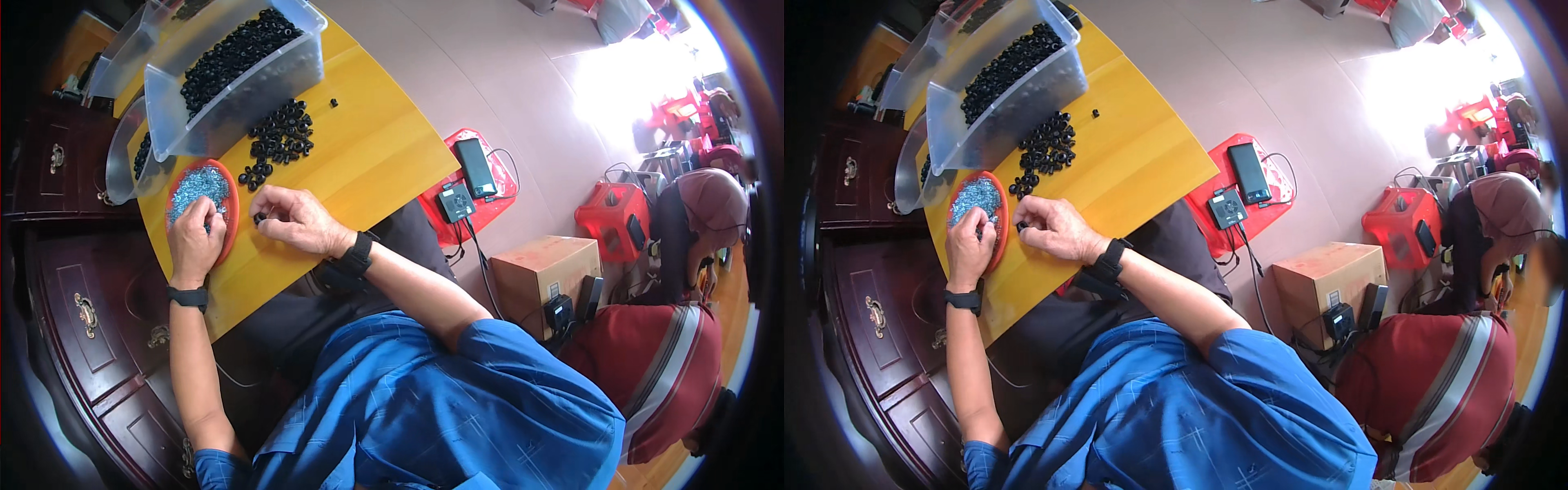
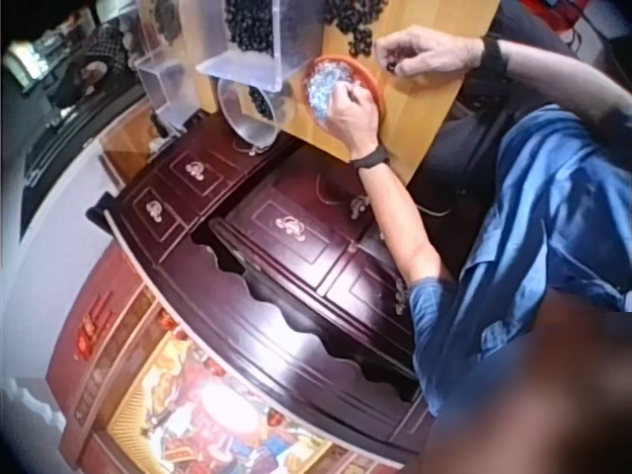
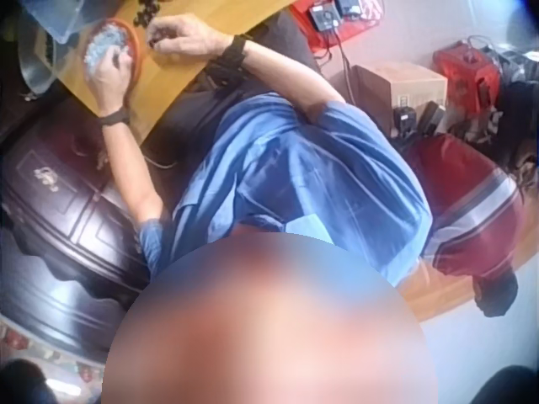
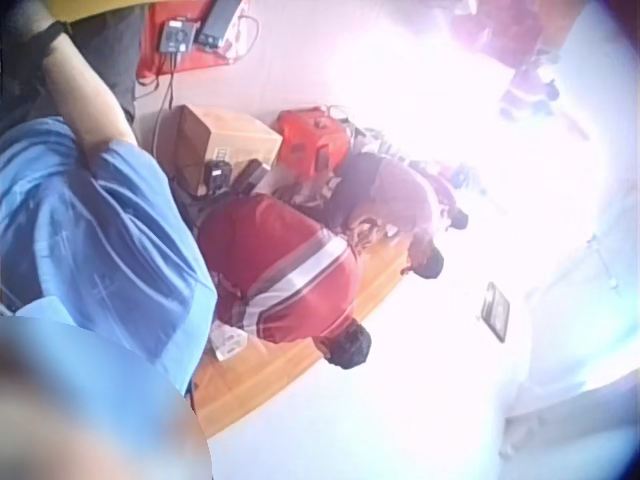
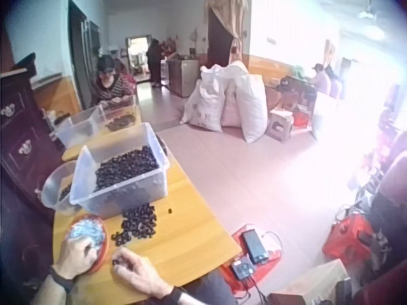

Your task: Manual assembly and sorting of small black plastic components and blue beads at a workstation.

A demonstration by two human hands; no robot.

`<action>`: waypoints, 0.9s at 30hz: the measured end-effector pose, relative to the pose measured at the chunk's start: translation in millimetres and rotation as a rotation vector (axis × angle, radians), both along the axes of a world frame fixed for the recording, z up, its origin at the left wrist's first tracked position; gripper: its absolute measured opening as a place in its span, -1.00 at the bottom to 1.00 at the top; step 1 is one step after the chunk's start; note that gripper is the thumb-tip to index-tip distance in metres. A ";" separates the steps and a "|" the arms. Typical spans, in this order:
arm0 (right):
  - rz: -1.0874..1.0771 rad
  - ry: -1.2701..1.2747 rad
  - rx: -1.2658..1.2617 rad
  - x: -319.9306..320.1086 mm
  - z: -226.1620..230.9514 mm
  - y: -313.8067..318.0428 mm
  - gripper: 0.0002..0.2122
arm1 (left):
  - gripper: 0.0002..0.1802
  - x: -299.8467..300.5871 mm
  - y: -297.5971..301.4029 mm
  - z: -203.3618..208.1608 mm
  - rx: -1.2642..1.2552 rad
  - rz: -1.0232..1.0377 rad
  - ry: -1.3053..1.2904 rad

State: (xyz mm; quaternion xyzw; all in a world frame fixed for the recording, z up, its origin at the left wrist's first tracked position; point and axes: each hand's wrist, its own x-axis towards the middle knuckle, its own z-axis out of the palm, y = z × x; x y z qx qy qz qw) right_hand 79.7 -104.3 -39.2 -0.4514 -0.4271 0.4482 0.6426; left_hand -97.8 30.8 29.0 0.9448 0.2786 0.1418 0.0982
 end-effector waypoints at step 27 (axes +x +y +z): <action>0.407 0.333 -0.055 19.9 -1.4 -0.9 -0.71 | -0.97 30.9 -76.1 13.1 -0.445 -0.016 -0.466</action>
